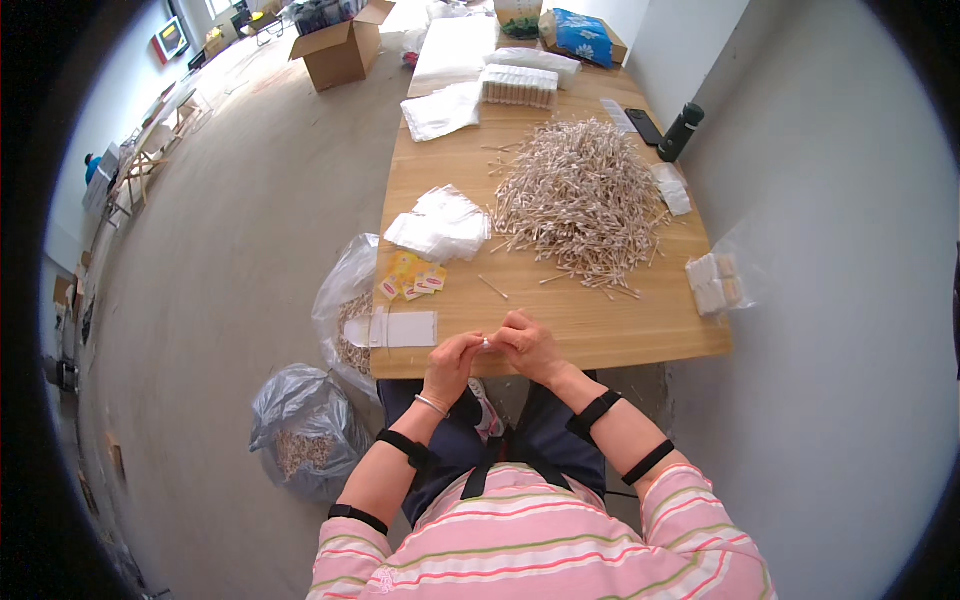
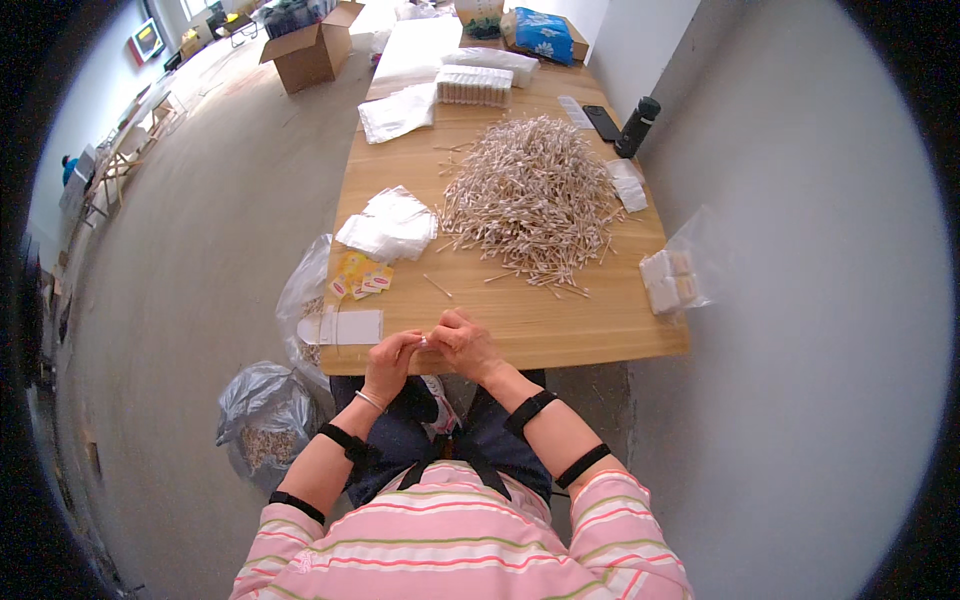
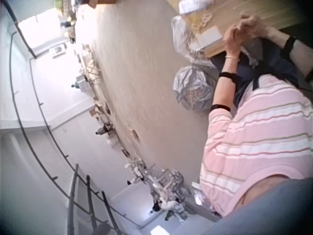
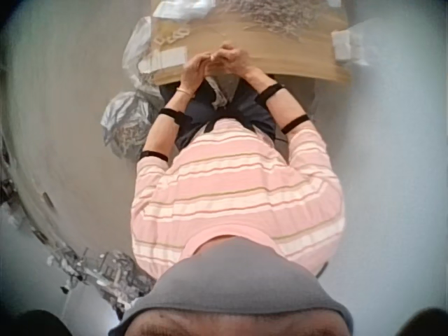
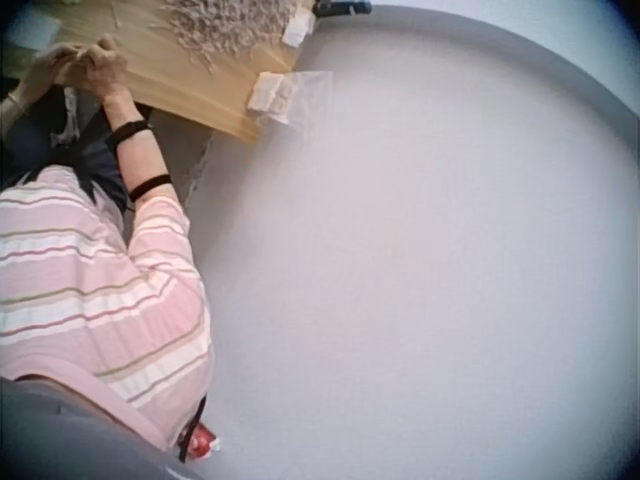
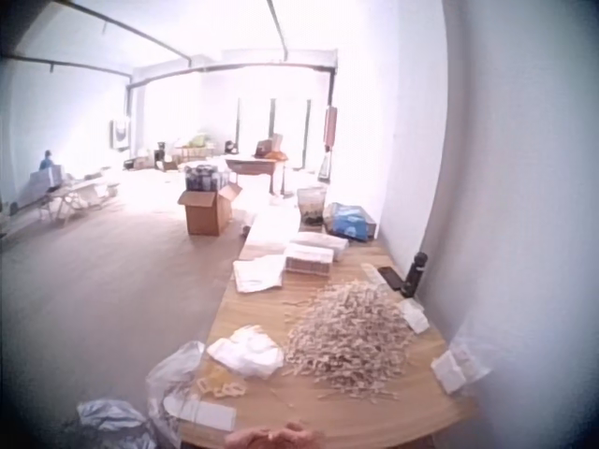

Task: Sorting and packing medical swabs into small plastic bags.

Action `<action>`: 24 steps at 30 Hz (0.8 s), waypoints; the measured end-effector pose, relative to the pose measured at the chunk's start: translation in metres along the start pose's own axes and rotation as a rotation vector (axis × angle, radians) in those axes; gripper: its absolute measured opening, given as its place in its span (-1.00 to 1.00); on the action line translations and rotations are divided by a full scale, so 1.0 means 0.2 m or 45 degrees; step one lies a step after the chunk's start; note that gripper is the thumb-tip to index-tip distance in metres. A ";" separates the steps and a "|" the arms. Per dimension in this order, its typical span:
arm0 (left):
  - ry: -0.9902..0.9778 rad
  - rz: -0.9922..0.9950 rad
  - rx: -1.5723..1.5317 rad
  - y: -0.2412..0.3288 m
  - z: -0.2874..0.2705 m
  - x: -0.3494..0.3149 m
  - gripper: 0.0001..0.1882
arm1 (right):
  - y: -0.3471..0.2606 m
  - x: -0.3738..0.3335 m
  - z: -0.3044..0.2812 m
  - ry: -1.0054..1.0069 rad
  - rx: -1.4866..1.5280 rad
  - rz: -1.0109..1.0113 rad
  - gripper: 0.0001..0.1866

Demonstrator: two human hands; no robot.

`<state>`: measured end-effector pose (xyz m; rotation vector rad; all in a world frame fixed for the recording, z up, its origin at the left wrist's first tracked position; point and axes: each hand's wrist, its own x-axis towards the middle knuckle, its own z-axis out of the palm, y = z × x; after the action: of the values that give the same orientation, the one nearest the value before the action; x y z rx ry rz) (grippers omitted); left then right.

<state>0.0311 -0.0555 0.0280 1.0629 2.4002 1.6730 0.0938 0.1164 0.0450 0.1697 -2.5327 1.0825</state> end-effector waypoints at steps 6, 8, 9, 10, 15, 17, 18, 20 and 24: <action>-0.013 -0.229 -0.036 0.05 -0.01 -0.01 -0.89 | -0.01 -0.02 -0.02 0.014 0.002 0.061 -0.95; -0.003 -0.233 -0.048 0.05 -0.01 -0.01 -0.88 | -0.02 -0.03 -0.03 0.014 -0.026 0.075 -0.92; 0.032 -0.251 -0.096 0.03 0.00 -0.02 -0.88 | -0.03 -0.02 -0.04 0.023 -0.030 0.078 -0.92; 0.067 -0.269 -0.145 0.02 0.00 -0.02 -0.88 | -0.04 -0.02 -0.04 0.025 -0.031 0.067 -0.94; 0.039 -0.371 -0.259 0.02 0.03 -0.02 -0.88 | -0.05 -0.05 -0.09 0.009 -0.091 0.087 -0.93; 0.055 -0.439 -0.329 0.01 0.04 -0.02 -0.88 | -0.02 -0.08 -0.13 0.242 0.211 0.282 -0.95; 0.120 -0.444 -0.405 -0.03 0.04 -0.02 -0.89 | 0.04 -0.11 -0.15 0.399 0.309 0.444 -0.95; 0.188 -0.447 -0.483 -0.11 0.03 -0.04 -0.90 | 0.21 -0.19 -0.26 0.691 0.320 0.645 -0.95; -0.023 -0.535 -0.329 -0.17 -0.04 -0.10 -0.92 | 0.53 -0.47 -0.56 1.246 0.524 1.115 -0.92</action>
<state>0.0263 -0.0788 -0.0035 0.4919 2.1229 1.7379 0.1871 0.2671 0.0091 -1.1593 -1.4294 1.4580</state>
